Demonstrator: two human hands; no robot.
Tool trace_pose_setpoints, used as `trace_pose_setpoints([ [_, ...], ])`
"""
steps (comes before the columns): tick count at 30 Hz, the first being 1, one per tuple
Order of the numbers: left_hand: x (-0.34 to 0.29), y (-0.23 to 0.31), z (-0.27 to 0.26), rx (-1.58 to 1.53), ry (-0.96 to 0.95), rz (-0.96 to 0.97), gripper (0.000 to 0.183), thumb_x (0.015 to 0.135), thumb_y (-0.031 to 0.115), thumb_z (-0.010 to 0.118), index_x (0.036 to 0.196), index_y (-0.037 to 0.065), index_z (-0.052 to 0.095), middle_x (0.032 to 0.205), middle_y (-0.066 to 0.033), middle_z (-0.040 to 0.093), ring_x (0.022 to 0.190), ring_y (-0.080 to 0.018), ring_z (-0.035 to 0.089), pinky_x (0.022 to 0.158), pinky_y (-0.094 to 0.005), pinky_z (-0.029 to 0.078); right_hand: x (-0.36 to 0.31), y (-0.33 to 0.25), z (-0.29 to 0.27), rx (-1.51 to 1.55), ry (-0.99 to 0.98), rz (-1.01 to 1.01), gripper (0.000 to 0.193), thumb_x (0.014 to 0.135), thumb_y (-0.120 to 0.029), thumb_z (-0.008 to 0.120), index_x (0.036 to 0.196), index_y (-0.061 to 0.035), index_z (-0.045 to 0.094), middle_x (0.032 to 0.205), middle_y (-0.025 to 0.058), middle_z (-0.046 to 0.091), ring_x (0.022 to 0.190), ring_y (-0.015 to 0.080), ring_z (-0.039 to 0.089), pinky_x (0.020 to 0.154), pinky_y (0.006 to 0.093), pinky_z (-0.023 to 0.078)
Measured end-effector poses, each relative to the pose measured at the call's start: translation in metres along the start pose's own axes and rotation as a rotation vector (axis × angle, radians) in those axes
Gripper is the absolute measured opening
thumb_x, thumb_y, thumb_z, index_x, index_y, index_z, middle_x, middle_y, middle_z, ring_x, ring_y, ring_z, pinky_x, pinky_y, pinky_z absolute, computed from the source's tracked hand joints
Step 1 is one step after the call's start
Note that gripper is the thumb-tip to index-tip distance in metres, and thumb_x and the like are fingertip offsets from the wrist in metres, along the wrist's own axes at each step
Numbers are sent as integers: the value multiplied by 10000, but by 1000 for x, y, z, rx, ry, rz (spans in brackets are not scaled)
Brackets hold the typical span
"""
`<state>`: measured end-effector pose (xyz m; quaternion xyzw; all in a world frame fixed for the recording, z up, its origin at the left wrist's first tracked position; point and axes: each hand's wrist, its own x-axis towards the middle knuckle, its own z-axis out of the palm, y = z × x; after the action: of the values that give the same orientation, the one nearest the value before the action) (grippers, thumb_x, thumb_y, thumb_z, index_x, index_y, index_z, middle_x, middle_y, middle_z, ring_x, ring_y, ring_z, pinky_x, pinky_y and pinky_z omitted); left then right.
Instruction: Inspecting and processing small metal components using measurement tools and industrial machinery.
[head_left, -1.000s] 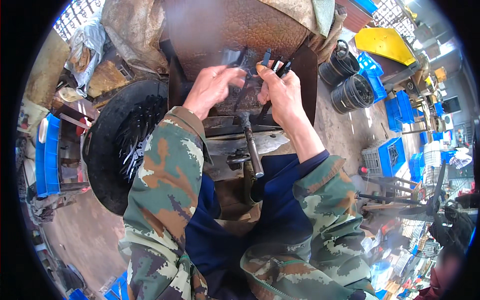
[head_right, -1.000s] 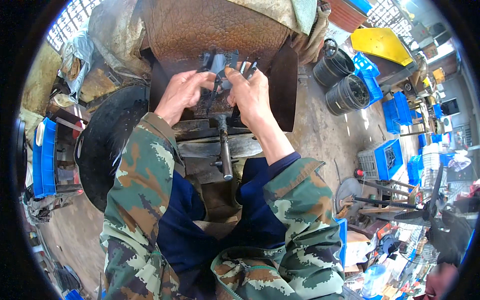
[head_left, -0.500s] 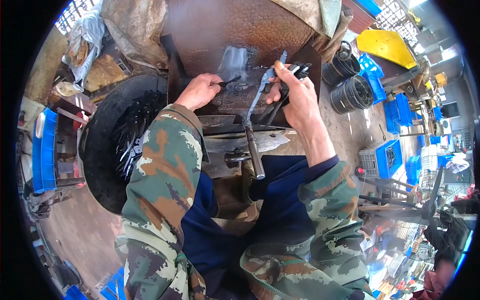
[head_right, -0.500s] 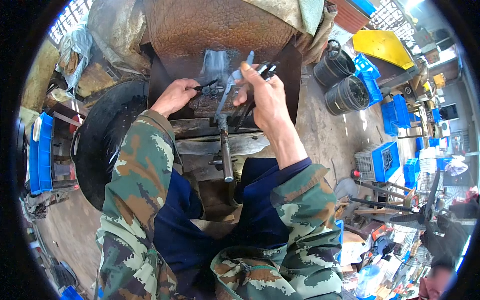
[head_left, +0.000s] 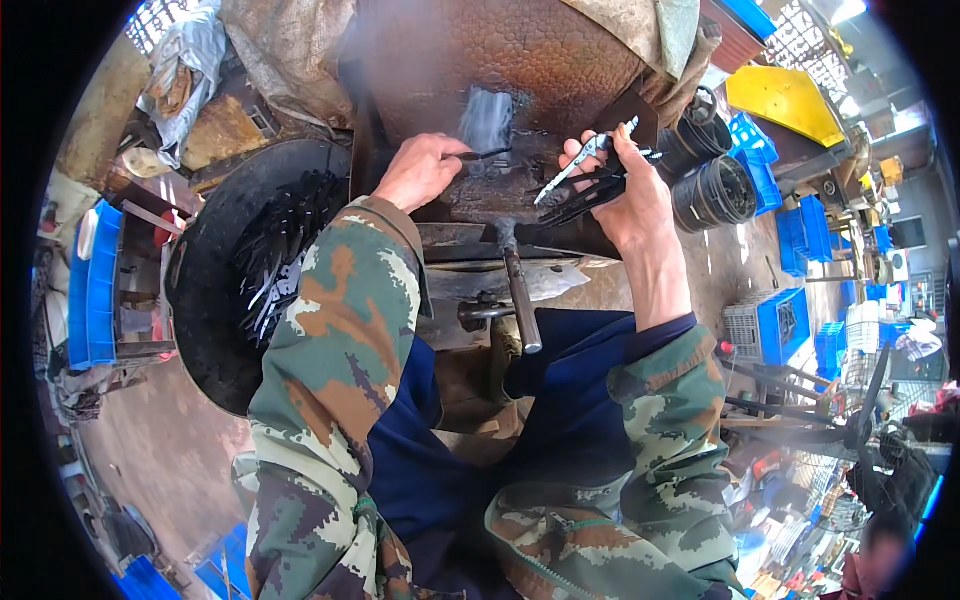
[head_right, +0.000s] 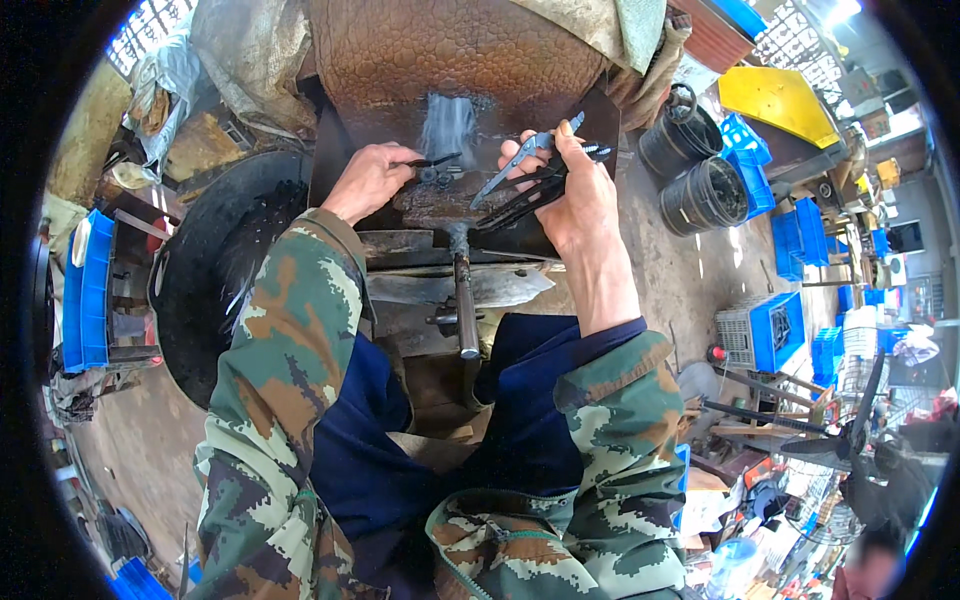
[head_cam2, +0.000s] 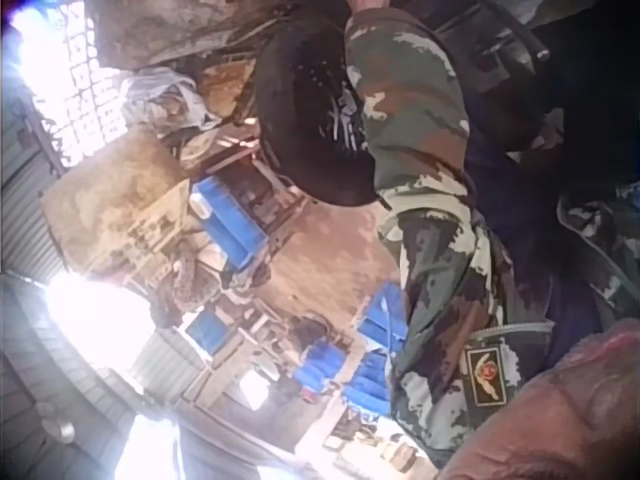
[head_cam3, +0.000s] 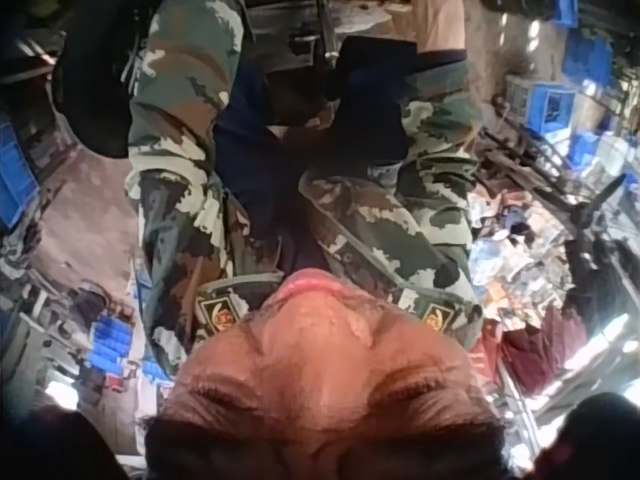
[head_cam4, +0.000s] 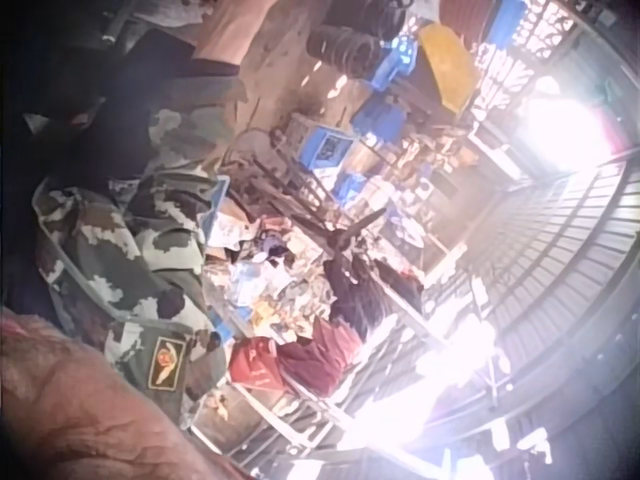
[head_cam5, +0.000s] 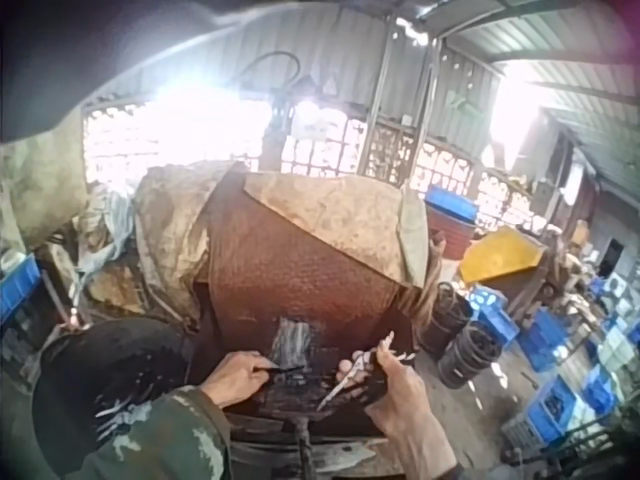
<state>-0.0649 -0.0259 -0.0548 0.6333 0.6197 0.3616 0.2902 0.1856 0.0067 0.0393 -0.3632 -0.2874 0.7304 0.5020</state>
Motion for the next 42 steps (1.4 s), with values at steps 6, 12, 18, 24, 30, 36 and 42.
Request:
trace_pose_setpoints([
  [6, 7, -10, 11, 18, -6, 47, 281, 833, 89, 606, 1082, 23, 718, 1043, -217, 687, 996, -386, 654, 908, -402, 497, 4, 2, -6, 48, 51, 28, 225, 1029, -211, 522, 976, 7, 542, 870, 123, 593, 811, 290, 669, 809, 513, 588],
  [12, 1, 2, 0, 146, -42, 85, 274, 851, 63, 579, 1082, 18, 719, 1005, -177, 674, 943, -331, 661, 861, -383, 494, 5, 2, -8, 71, 55, 70, 161, 984, -163, 591, 931, -14, 562, 791, 89, 573, 702, 246, 619, 760, 486, 593],
  [18, -1, 33, -8, 351, -58, 17, 271, 878, 158, 588, 1076, 24, 715, 1072, -203, 675, 1016, -374, 643, 882, -426, 497, 3, -6, -17, 97, 7, 77, 47, 919, -77, 606, 907, -42, 576, 771, 62, 552, 594, 174, 523, 636, 393, 531],
  [24, -3, 33, -14, 306, 23, 8, 280, 898, 204, 588, 1079, 28, 708, 1057, -215, 678, 1015, -400, 633, 894, -418, 493, -7, -12, -23, -32, -115, 17, 57, 906, -107, 652, 917, -62, 620, 731, 27, 535, 500, 104, 424, 506, 312, 418],
  [30, -9, 10, -28, 346, 112, -50, 308, 902, 291, 539, 1058, 97, 721, 1037, -167, 704, 1022, -391, 645, 888, -447, 502, -45, 2, -18, -822, -173, -198, 94, 890, -96, 688, 941, -18, 676, 809, 49, 673, 609, 44, 558, 539, 228, 458],
  [36, -11, -4, -30, 255, 173, -169, 302, 905, 295, 588, 1030, 53, 719, 1020, -204, 700, 1006, -389, 645, 891, -402, 482, -65, 37, -43, -1358, -712, -577, 322, 772, -6, 649, 1086, -70, 676, 1127, 120, 699, 1083, 273, 668, 957, 349, 517],
  [42, -7, -1, -27, 196, 168, -322, 348, 893, 353, 583, 1014, 62, 730, 1010, -174, 718, 1005, -335, 673, 886, -390, 486, -81, 47, -40, -1488, -840, -465, 519, 702, 96, 609, 1188, -85, 617, 1324, 104, 605, 1224, 329, 572, 1022, 407, 491],
])
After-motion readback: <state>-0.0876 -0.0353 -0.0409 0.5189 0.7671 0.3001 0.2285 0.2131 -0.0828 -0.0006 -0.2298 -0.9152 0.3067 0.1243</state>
